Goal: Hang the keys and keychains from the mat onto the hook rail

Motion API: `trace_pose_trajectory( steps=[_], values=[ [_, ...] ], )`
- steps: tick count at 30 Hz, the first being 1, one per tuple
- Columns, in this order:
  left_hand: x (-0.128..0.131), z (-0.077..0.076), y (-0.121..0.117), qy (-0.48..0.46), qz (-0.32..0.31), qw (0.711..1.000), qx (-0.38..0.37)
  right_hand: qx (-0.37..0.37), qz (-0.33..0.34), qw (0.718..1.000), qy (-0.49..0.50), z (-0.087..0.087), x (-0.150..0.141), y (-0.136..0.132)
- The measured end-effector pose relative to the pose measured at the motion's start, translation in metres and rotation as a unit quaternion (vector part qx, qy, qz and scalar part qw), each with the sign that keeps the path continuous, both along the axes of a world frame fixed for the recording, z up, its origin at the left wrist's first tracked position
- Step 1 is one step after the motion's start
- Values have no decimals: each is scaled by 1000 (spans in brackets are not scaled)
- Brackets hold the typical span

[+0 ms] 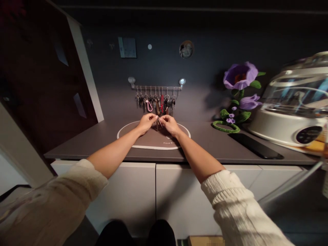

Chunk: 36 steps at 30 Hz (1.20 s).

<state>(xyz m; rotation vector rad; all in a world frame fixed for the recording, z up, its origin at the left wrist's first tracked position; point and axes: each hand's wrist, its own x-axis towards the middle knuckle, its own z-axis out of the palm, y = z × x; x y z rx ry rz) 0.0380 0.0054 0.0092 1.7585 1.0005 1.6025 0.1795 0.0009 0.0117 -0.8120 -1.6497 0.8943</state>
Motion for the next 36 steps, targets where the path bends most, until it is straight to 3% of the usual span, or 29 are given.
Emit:
trace_pose_trajectory(
  steps=[12,17,22,28,36],
  values=[
    [-1,-1,-2,-7,-42,999,16,43,-2,999,-26,-4,2,7],
    [-2,-1,-2,2,-9,1000,-16,90,-27,995,-13,-2,6,9],
    [-3,-4,-4,106,57,993,16,106,-56,993,0,0,11,14],
    [-1,-9,-5,273,86,955,81,109,-89,989,44,4,20,15],
    [1,-11,-3,313,85,944,59,80,-114,986,95,31,37,33]
  ],
)
